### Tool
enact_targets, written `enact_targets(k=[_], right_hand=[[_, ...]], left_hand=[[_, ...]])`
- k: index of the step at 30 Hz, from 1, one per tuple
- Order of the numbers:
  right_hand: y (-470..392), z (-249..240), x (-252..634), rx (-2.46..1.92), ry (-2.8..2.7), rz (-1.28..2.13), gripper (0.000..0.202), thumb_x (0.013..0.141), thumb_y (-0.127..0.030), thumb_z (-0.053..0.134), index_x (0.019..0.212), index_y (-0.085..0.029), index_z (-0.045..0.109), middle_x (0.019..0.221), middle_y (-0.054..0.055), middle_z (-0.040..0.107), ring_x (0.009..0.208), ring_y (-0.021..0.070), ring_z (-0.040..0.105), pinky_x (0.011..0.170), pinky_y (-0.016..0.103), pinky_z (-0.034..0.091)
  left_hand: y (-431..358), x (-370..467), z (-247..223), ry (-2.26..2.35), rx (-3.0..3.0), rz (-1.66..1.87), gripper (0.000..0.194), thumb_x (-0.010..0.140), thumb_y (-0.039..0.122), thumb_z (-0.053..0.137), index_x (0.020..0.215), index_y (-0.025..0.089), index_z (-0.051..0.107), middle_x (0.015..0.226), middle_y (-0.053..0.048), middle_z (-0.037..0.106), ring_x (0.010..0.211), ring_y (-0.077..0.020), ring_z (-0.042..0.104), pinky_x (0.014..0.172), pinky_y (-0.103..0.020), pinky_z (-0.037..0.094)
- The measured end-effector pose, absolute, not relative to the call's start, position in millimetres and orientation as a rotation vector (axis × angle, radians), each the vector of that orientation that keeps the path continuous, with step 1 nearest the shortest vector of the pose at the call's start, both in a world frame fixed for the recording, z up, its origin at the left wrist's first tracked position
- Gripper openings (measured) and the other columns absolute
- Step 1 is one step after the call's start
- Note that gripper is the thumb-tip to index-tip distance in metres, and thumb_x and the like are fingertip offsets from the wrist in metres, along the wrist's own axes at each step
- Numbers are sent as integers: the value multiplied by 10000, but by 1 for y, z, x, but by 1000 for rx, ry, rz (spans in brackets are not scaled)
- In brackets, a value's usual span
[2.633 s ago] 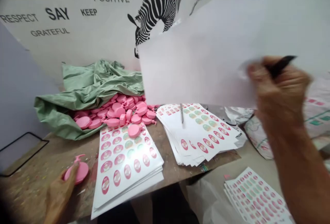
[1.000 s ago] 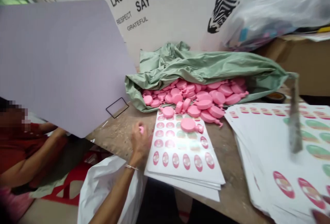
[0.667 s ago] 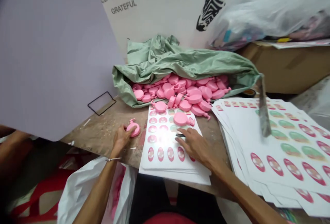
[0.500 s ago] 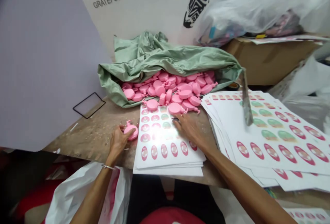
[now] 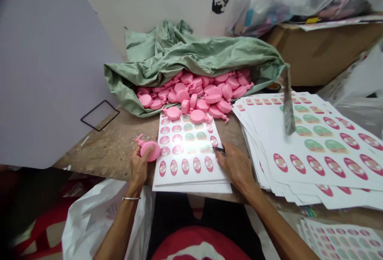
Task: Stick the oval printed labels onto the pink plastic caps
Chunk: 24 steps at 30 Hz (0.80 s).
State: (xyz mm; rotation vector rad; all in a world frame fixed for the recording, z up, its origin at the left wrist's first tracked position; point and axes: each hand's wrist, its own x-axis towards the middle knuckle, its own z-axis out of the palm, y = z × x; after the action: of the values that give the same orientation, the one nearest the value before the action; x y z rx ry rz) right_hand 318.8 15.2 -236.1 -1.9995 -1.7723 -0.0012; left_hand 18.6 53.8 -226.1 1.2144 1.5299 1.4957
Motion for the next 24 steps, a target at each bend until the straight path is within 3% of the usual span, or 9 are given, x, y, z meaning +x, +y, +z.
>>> enact_targets(k=[5,9,12,18,24], right_hand=[[16,-221,313,-1809,-1801,-261,445,949,-474,385,1114,-136,623,998,155,676,922,285,614,759,385,451],[32,-205,276,-1528,-1929,-18,360,975,-403,359,912,-199,649,922,89,696,855,220,610,769,350,398],[44,-205,249,-1492,-2018,9,250,954,-338,434,916,-203,641,903,64,707,844,212,600,757,349,337],[54,-224,240,-1490,-2033,-186,212,946,-296,460,935,-182,639,876,64,700,852,211,561,750,346,259],[56,-233,243,-1440,-2049,-305,198,931,-288,488,861,-184,642,755,49,650,785,200,520,731,343,242]], left_hand=[[46,28,-220,1410,1102,1569,450,647,406,764,991,127,684,905,-61,694,832,-179,643,735,-255,535],[39,34,-201,1174,874,1499,442,602,327,808,958,119,650,849,-36,676,664,-136,651,644,-245,542],[33,45,-192,1020,772,1317,449,625,292,790,990,116,598,830,-61,682,619,-159,669,589,-269,558],[29,60,-201,1021,812,1261,439,671,355,762,986,122,564,936,-126,689,623,-169,665,502,-281,560],[30,61,-212,1078,906,1293,455,673,403,785,1005,132,633,963,-108,697,679,-164,677,572,-261,574]])
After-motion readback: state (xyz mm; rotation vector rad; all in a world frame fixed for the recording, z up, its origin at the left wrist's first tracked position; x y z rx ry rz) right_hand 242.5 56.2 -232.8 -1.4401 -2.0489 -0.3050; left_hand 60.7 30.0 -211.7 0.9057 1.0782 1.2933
